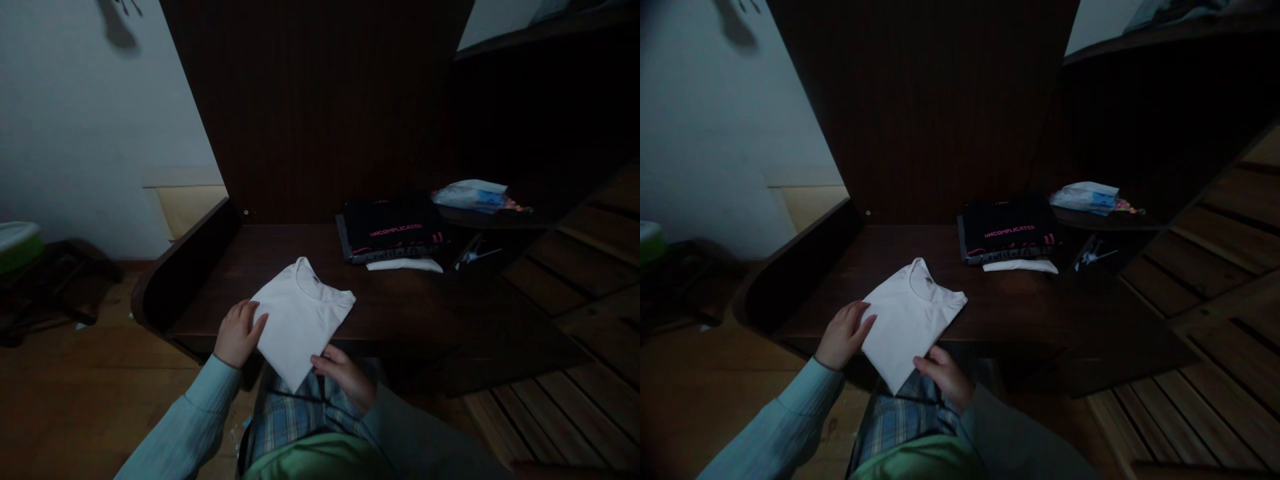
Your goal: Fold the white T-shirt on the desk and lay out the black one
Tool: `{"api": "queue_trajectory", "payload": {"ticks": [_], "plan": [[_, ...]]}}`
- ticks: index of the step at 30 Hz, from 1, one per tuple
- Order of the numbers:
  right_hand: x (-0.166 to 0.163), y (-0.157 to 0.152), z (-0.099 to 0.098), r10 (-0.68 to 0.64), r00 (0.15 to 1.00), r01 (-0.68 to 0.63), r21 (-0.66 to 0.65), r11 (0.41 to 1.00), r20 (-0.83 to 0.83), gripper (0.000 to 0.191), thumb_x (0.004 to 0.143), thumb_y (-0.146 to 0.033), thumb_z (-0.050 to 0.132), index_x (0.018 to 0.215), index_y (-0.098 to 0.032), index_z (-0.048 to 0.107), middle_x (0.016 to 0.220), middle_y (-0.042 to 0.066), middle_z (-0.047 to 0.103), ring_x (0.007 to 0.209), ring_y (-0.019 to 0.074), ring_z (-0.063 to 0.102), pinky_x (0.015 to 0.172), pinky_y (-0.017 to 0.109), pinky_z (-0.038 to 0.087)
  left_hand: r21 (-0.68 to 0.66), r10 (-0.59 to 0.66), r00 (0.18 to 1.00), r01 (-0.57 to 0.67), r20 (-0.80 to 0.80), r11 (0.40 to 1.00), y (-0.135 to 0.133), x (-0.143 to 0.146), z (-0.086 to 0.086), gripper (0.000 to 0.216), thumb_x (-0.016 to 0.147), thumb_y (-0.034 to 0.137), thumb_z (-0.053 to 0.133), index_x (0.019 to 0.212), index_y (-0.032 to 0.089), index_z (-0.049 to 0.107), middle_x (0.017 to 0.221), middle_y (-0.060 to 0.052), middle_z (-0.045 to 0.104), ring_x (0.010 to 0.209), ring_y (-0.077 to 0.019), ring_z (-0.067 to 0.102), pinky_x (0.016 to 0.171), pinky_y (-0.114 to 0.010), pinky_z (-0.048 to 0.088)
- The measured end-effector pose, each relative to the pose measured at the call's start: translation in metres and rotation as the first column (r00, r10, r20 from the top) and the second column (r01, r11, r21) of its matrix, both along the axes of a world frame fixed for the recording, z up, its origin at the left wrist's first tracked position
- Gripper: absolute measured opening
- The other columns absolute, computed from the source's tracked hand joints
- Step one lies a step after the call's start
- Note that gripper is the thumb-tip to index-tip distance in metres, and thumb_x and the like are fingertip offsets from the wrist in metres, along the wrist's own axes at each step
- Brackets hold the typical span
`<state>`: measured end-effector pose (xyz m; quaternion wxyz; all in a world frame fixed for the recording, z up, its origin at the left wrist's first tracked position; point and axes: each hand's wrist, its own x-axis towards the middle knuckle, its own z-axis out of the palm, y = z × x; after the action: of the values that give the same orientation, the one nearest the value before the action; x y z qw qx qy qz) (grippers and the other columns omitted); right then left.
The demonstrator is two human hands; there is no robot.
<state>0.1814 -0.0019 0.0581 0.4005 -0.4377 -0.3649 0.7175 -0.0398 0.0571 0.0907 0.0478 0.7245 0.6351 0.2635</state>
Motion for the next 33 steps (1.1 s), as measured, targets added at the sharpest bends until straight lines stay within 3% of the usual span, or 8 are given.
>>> {"api": "queue_trajectory", "payload": {"ticks": [4, 7, 11, 16, 21, 28, 31, 33], "plan": [[0.009, -0.003, 0.006, -0.109, 0.989, 0.102, -0.073, 0.992, -0.098, 0.046, 0.054, -0.043, 0.071, 0.092, -0.019, 0.061, 0.089, 0.005, 0.066, 0.088, 0.0207, 0.060, 0.084, 0.035, 0.041, -0.029, -0.038, 0.997, 0.040, 0.070, 0.999, -0.010, 0.005, 0.003, 0.035, 0.075, 0.044, 0.046, 0.095, 0.018, 0.056, 0.092, -0.011, 0.059, 0.087, -0.0267, 0.055, 0.083, -0.043, 0.043], [0.025, -0.012, 0.008, -0.210, 0.967, 0.199, -0.087, 0.976, -0.144, 0.049, 0.058, -0.045, 0.067, 0.100, -0.020, 0.057, 0.098, 0.005, 0.065, 0.093, 0.0221, 0.058, 0.082, 0.035, 0.043, -0.122, -0.034, 0.939, 0.081, 0.343, 0.989, -0.024, 0.014, 0.008, 0.050, 0.067, 0.045, 0.056, 0.109, 0.018, 0.052, 0.107, -0.011, 0.057, 0.099, -0.0267, 0.054, 0.089, -0.041, 0.041], [0.043, -0.027, 0.006, -0.240, 0.969, 0.241, 0.010, 0.971, -0.057, 0.055, 0.056, -0.038, 0.072, 0.105, -0.021, 0.052, 0.104, 0.006, 0.061, 0.093, 0.0225, 0.057, 0.071, 0.031, 0.047, -0.380, 0.122, 0.662, 0.261, 0.739, 0.887, -0.039, 0.024, 0.016, 0.066, 0.059, 0.043, 0.067, 0.119, 0.023, 0.047, 0.125, -0.009, 0.050, 0.108, -0.0261, 0.051, 0.087, -0.036, 0.044], [0.053, -0.026, 0.020, -0.312, 0.950, 0.312, 0.047, 0.949, -0.018, 0.054, 0.056, -0.040, 0.071, 0.101, -0.019, 0.052, 0.075, 0.002, 0.061, 0.055, 0.0124, 0.052, 0.044, 0.022, 0.039, -0.531, 0.377, 0.377, 0.532, 0.846, 0.660, -0.039, 0.038, 0.037, 0.060, 0.059, 0.039, 0.070, 0.116, 0.030, 0.052, 0.119, -0.004, 0.056, 0.082, -0.0186, 0.062, 0.064, -0.027, 0.051], [0.072, -0.017, 0.083, -0.400, 0.913, 0.407, 0.126, 0.905, -0.077, 0.046, 0.059, -0.034, 0.066, 0.100, -0.017, 0.053, 0.071, 0.001, 0.058, 0.051, 0.0092, 0.048, 0.042, 0.020, 0.037, -0.488, 0.430, 0.257, 0.625, 0.865, 0.609, -0.027, 0.060, 0.082, 0.054, 0.057, 0.027, 0.073, 0.109, 0.029, 0.058, 0.085, -0.001, 0.064, 0.046, -0.0054, 0.050, 0.040, -0.016, 0.040], [0.121, -0.005, 0.175, -0.380, 0.917, 0.398, 0.252, 0.882, -0.117, 0.014, 0.065, -0.028, 0.057, 0.070, -0.016, 0.051, 0.054, -0.003, 0.048, 0.042, 0.0060, 0.041, 0.039, 0.019, 0.034, -0.313, 0.409, 0.126, 0.847, 0.904, 0.430, -0.010, 0.104, 0.160, 0.025, 0.077, 0.013, 0.052, 0.100, 0.014, 0.060, 0.053, 0.002, 0.046, 0.043, -0.0035, 0.042, 0.037, -0.010, 0.034], [0.147, 0.029, 0.213, -0.353, 0.932, 0.363, 0.280, 0.889, -0.087, 0.004, 0.070, -0.020, 0.051, 0.070, -0.015, 0.051, 0.054, -0.002, 0.049, 0.044, 0.0064, 0.044, 0.040, 0.017, 0.036, -0.266, 0.314, 0.143, 0.880, 0.938, 0.392, 0.026, 0.129, 0.189, 0.021, 0.079, 0.011, 0.047, 0.097, 0.009, 0.057, 0.055, -0.001, 0.049, 0.046, -0.0065, 0.047, 0.039, -0.013, 0.038], [0.166, 0.064, 0.239, -0.360, 0.933, 0.345, 0.315, 0.884, -0.012, 0.004, 0.071, -0.014, 0.047, 0.071, -0.015, 0.051, 0.054, -0.002, 0.051, 0.044, 0.0063, 0.045, 0.040, 0.016, 0.037, -0.195, 0.201, 0.114, 0.870, 0.973, 0.453, 0.065, 0.150, 0.208, 0.014, 0.079, 0.011, 0.048, 0.089, 0.010, 0.057, 0.057, -0.001, 0.050, 0.048, -0.0079, 0.049, 0.040, -0.015, 0.039]]}}
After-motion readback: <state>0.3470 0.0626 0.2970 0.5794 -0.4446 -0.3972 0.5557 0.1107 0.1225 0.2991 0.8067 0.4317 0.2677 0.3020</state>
